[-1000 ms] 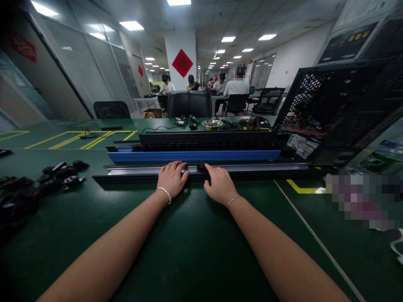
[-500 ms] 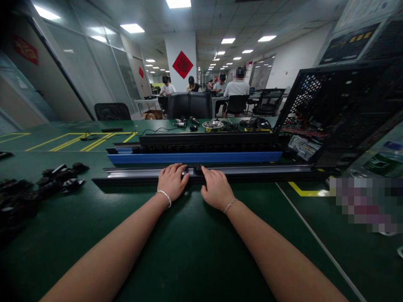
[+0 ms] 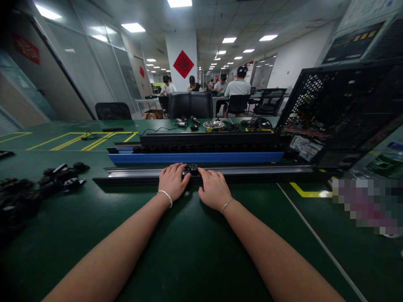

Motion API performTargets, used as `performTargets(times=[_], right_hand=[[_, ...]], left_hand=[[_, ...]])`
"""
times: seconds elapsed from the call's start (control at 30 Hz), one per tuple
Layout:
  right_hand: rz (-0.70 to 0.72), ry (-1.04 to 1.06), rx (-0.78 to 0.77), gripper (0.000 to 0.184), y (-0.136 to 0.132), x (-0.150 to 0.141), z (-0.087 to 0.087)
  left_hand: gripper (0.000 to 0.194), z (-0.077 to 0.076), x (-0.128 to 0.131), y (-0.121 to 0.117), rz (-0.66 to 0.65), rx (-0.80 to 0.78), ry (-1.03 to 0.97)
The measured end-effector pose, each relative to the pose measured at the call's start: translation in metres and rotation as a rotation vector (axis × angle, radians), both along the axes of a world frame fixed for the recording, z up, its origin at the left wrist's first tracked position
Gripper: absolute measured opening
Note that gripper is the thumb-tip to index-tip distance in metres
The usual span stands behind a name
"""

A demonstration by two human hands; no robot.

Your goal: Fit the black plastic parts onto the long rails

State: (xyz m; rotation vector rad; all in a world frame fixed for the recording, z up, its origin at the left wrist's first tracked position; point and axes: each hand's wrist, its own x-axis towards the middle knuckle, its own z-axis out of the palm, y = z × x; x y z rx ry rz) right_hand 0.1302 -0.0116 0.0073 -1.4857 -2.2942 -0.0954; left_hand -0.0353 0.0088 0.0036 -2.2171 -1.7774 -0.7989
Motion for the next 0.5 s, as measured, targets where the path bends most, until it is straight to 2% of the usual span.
performTargets(times=[0.17,0.5], right_hand=[[0.012,-0.058,-0.012,0.059,0.0014,-0.0011,0.0036],[0.059,-0.085,-0.001,0.058,0.0047,0.0029,0.0004]], left_hand=[[0.043,0.0019,0.0048,-0.0001,-0.016,-0.015,-0.017],[0.037,0.0093,0.0087,0.0035,0.076,-0.098,-0.132]])
